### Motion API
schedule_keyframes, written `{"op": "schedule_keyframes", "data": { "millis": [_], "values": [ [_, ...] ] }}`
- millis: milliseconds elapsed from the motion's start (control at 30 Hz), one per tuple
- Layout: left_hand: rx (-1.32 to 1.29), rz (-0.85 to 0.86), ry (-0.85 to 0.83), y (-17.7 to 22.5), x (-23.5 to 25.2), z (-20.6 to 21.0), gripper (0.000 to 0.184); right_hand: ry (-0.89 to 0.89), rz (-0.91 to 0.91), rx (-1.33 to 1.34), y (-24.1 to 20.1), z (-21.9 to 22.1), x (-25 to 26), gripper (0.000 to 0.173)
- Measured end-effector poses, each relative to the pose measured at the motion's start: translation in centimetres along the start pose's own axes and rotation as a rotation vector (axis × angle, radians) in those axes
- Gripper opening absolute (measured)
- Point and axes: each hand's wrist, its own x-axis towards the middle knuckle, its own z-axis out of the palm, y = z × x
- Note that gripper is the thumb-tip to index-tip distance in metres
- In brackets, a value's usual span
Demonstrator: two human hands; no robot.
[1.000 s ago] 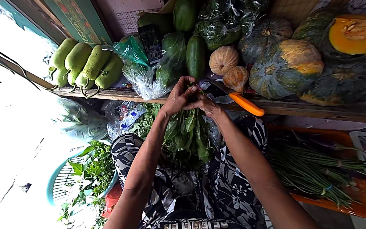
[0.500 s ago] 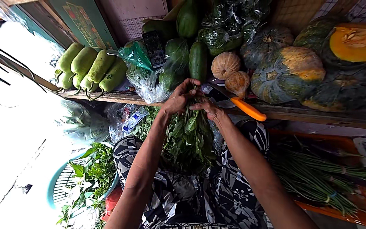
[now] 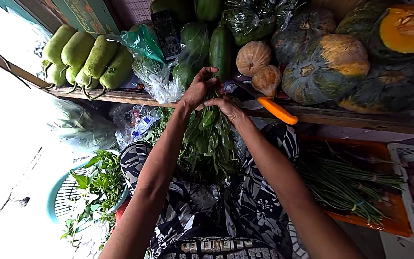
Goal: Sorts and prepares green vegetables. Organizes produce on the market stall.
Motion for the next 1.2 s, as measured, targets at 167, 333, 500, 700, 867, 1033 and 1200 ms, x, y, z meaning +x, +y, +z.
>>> {"op": "schedule_keyframes", "data": {
  "millis": [167,333,500,700,867,1033,1200],
  "values": [
    [0.452,-0.241,-0.064,-0.9,-3.1,-0.2,0.1,0.343,0.056,0.062,0.9,-0.9,1.5,0.028],
    [0.647,-0.235,-0.227,-3.4,-5.0,0.4,0.1,0.604,0.071,0.183,1.4,-0.7,1.9,0.036],
    [0.583,-0.274,-0.295,-2.2,-6.2,-0.7,0.102,0.53,-0.028,-0.165,1.5,0.2,0.9,0.06],
    [0.531,-0.086,0.041,0.6,-5.2,0.7,0.043,0.408,-0.148,-0.732,1.0,2.8,-0.5,0.049],
    [0.292,-0.083,0.109,-0.3,-4.3,0.4,0.037,0.035,-0.182,-0.435,-0.1,1.3,-1.3,0.086],
    [-0.065,-0.07,0.045,0.2,-4.2,-1.6,0.03,-0.095,-0.135,-0.096,-1.4,-0.5,-1.0,0.035],
    [0.068,-0.023,-0.006,-0.1,-4.0,-0.5,0.029,-0.052,-0.134,-0.136,-0.3,-0.2,-0.4,0.064]
  ]
}}
